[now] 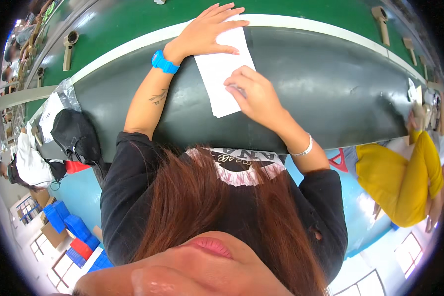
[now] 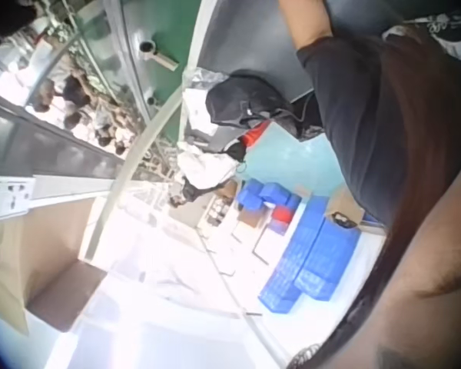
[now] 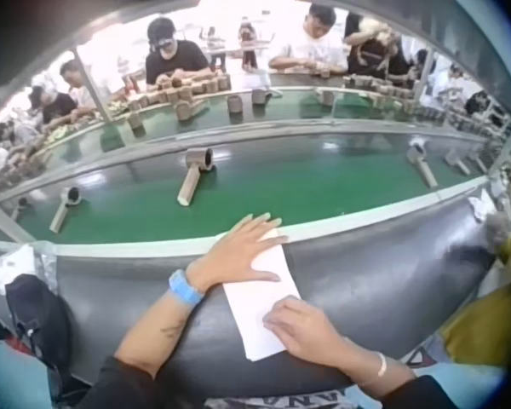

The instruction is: Assembling components of small portable fans by inserting filter pads into the housing.

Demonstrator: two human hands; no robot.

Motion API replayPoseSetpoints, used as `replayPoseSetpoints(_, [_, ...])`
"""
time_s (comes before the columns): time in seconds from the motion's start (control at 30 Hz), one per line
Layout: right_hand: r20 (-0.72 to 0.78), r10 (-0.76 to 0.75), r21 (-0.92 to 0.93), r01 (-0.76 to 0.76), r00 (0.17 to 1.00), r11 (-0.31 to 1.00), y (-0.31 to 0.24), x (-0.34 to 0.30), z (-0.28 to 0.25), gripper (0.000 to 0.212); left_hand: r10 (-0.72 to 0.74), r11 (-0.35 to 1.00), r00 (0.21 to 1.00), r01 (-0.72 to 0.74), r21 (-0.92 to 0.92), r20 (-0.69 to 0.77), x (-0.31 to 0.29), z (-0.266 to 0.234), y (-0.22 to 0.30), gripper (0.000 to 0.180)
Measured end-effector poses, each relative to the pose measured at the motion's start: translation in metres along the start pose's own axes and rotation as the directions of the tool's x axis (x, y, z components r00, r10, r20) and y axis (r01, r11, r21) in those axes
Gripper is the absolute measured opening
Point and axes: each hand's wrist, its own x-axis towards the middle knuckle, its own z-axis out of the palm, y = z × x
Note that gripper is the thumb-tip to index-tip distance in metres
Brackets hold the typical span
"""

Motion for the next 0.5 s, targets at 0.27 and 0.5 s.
replayPoseSetpoints(0.27, [-0.013, 0.042, -0.096, -0.043, 0.999, 0.994, -0.0106, -0.0015, 0.0121, 0.011, -0.015, 1.000, 0.999, 0.015, -0.008, 0.035, -0.0002, 0.0017, -0.0004, 0.065])
replayPoseSetpoints(0.5, [-0.018, 0.112, -0.039, -0.112, 0.994, 0.993, -0.0113, 0.0003, 0.0126, 0.013, -0.027, 1.000, 0.999, 0.027, -0.005, 0.034, 0.0002, 0.0046, -0.0038, 0.065])
